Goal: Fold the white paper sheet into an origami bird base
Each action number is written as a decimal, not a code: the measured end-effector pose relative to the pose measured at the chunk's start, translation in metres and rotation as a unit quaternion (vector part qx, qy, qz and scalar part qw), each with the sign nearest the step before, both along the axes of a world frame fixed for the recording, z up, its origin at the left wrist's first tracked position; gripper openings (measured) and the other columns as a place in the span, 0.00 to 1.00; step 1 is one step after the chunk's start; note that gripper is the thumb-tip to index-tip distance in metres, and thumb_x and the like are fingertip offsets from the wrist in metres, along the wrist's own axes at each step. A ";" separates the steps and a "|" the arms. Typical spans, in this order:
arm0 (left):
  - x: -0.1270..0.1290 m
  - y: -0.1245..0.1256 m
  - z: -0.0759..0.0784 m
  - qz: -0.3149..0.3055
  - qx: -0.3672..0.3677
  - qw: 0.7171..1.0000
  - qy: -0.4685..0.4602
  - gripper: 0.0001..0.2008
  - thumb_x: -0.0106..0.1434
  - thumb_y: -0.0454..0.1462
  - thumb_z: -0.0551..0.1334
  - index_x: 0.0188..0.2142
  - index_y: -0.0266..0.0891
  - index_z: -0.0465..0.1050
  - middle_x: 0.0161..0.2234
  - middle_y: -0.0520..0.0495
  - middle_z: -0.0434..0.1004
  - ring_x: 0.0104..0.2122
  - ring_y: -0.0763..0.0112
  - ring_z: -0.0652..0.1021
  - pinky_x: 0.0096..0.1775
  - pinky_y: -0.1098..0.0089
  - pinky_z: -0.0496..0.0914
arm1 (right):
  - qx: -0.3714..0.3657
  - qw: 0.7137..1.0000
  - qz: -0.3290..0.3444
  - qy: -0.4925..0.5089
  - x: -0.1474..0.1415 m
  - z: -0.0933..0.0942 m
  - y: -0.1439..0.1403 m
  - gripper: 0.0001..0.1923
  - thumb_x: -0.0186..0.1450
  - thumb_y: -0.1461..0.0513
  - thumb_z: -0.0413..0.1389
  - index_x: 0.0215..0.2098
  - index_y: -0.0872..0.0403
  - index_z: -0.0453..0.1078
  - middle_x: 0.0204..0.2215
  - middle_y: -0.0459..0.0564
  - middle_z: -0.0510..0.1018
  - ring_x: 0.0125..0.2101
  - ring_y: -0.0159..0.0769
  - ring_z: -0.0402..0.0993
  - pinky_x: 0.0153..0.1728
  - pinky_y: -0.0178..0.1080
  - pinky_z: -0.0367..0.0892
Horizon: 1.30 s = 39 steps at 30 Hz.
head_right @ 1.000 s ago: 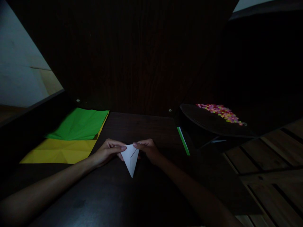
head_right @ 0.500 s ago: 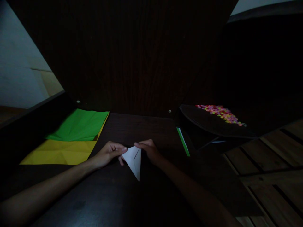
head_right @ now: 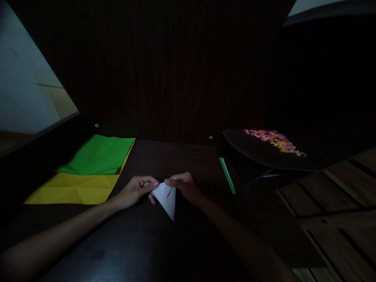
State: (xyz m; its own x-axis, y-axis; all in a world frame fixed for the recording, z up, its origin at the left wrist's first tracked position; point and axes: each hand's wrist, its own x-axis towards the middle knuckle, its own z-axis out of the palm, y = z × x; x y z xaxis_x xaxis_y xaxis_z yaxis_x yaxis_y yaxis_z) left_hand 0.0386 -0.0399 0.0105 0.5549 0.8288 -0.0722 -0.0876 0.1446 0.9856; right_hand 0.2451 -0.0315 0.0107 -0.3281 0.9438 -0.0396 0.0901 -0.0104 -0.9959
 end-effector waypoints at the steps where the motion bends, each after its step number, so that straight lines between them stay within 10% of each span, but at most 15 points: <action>1: 0.000 0.000 0.001 0.004 0.002 1.000 0.001 0.18 0.60 0.48 0.66 0.32 0.31 0.76 0.26 0.46 0.79 0.23 0.70 0.79 0.27 0.70 0.75 | -0.003 1.000 -0.006 0.001 0.000 0.000 0.000 0.17 0.55 0.52 0.62 0.18 0.56 0.73 0.16 0.44 0.71 0.20 0.30 0.62 0.24 0.34 0.55; 10: -0.001 -0.003 0.003 0.020 0.018 0.999 -0.027 0.17 0.55 0.39 0.71 0.42 0.31 0.76 0.31 0.43 0.81 0.26 0.69 0.79 0.28 0.70 0.75 | -0.007 0.999 -0.047 0.014 -0.002 0.004 0.000 0.17 0.55 0.52 0.62 0.16 0.55 0.74 0.15 0.43 0.69 0.20 0.31 0.60 0.24 0.35 0.54; 39: -0.004 0.001 0.002 0.002 -0.004 0.999 -0.036 0.20 0.60 0.47 0.66 0.31 0.28 0.80 0.27 0.38 0.82 0.25 0.66 0.80 0.30 0.69 0.75 | -0.006 0.998 -0.039 0.044 -0.002 -0.003 0.002 0.18 0.56 0.52 0.62 0.16 0.55 0.71 0.16 0.43 0.67 0.21 0.30 0.59 0.25 0.35 0.54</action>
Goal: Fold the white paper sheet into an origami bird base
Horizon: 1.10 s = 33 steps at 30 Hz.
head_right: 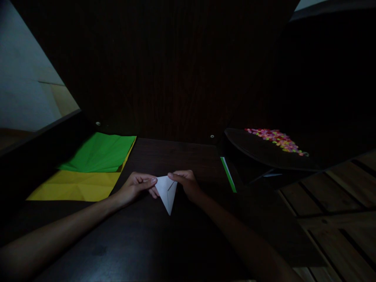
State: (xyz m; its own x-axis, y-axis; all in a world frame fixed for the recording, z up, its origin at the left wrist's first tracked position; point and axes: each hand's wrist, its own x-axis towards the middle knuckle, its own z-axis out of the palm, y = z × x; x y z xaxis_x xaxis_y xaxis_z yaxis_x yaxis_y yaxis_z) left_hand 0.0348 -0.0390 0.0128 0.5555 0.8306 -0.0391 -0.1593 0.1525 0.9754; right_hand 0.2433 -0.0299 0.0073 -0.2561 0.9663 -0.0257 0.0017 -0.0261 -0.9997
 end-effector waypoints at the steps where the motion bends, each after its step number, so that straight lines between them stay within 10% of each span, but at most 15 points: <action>1: 0.000 0.000 -0.001 0.006 -0.003 1.000 -0.001 0.19 0.60 0.47 0.66 0.32 0.28 0.80 0.27 0.38 0.82 0.25 0.66 0.80 0.30 0.69 0.75 | 0.010 1.000 -0.004 -0.006 0.000 0.000 0.000 0.19 0.57 0.51 0.62 0.16 0.55 0.70 0.16 0.43 0.67 0.21 0.30 0.59 0.25 0.35 0.54; 18: 0.003 0.001 -0.006 0.123 -0.006 0.992 -0.016 0.35 0.53 0.46 0.72 0.55 0.29 0.71 0.32 0.40 0.83 0.30 0.61 0.83 0.35 0.62 0.79 | 0.035 0.998 -0.052 0.012 -0.001 -0.001 0.001 0.17 0.57 0.49 0.62 0.31 0.54 0.76 0.24 0.47 0.77 0.23 0.33 0.69 0.23 0.34 0.62; 33: 0.002 0.004 -0.010 0.088 -0.002 0.995 -0.051 0.20 0.60 0.49 0.66 0.29 0.30 0.75 0.22 0.42 0.80 0.22 0.67 0.80 0.26 0.71 0.75 | 0.025 0.999 -0.037 0.005 -0.001 -0.001 0.000 0.14 0.57 0.51 0.61 0.26 0.54 0.73 0.18 0.43 0.71 0.19 0.30 0.64 0.19 0.32 0.59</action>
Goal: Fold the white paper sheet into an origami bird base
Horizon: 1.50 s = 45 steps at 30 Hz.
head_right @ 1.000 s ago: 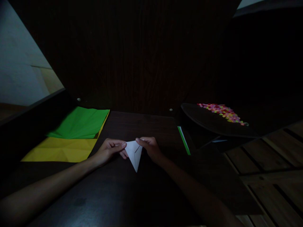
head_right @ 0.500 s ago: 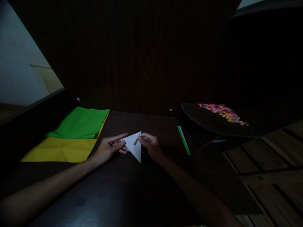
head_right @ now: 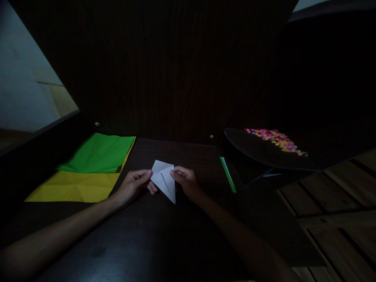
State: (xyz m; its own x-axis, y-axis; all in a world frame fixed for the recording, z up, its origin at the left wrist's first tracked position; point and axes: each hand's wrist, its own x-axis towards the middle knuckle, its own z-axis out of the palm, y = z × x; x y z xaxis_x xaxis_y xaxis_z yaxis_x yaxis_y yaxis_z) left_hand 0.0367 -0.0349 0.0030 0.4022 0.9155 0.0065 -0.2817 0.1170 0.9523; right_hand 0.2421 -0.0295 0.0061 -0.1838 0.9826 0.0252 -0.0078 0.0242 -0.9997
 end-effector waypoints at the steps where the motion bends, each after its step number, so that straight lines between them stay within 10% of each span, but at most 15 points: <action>1: 0.000 0.000 -0.001 -0.003 -0.003 1.000 -0.005 0.20 0.60 0.49 0.66 0.29 0.30 0.75 0.22 0.42 0.80 0.22 0.67 0.80 0.26 0.71 0.75 | -0.008 1.000 0.003 0.005 0.000 0.000 0.000 0.14 0.57 0.51 0.61 0.26 0.54 0.72 0.18 0.43 0.70 0.18 0.30 0.64 0.18 0.32 0.59; 45: 0.002 -0.005 0.009 -0.055 0.019 0.994 0.094 0.16 0.56 0.46 0.68 0.33 0.33 0.74 0.27 0.49 0.75 0.25 0.72 0.73 0.28 0.72 0.67 | -0.048 0.997 0.061 0.000 -0.006 -0.001 -0.006 0.17 0.57 0.51 0.61 0.22 0.54 0.66 0.16 0.41 0.70 0.14 0.26 0.61 0.14 0.30 0.53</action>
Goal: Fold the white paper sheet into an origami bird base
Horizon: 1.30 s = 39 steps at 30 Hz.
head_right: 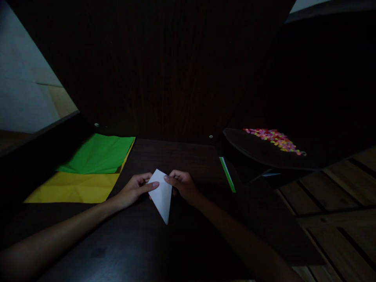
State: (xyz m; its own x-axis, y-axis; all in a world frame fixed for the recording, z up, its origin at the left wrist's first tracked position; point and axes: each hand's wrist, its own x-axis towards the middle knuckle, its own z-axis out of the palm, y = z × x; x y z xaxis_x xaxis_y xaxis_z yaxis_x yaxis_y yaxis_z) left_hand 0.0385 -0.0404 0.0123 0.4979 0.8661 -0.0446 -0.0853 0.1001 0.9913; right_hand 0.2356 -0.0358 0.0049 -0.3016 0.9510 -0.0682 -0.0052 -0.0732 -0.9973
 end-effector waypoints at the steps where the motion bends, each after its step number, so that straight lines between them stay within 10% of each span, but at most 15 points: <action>1: 0.000 0.001 0.000 -0.003 -0.010 1.000 -0.003 0.16 0.56 0.46 0.68 0.34 0.33 0.75 0.28 0.48 0.76 0.26 0.71 0.74 0.29 0.72 0.68 | -0.004 1.000 0.003 0.000 0.000 -0.001 0.000 0.17 0.58 0.51 0.61 0.22 0.54 0.66 0.16 0.41 0.69 0.13 0.25 0.59 0.13 0.29 0.52; 39: 0.000 0.002 -0.004 0.059 -0.032 0.998 -0.008 0.18 0.57 0.49 0.67 0.33 0.34 0.77 0.29 0.48 0.78 0.27 0.69 0.74 0.30 0.73 0.65 | 0.064 0.997 0.046 -0.019 0.004 0.004 -0.001 0.12 0.56 0.56 0.64 0.33 0.57 0.75 0.17 0.42 0.74 0.12 0.23 0.61 0.13 0.29 0.55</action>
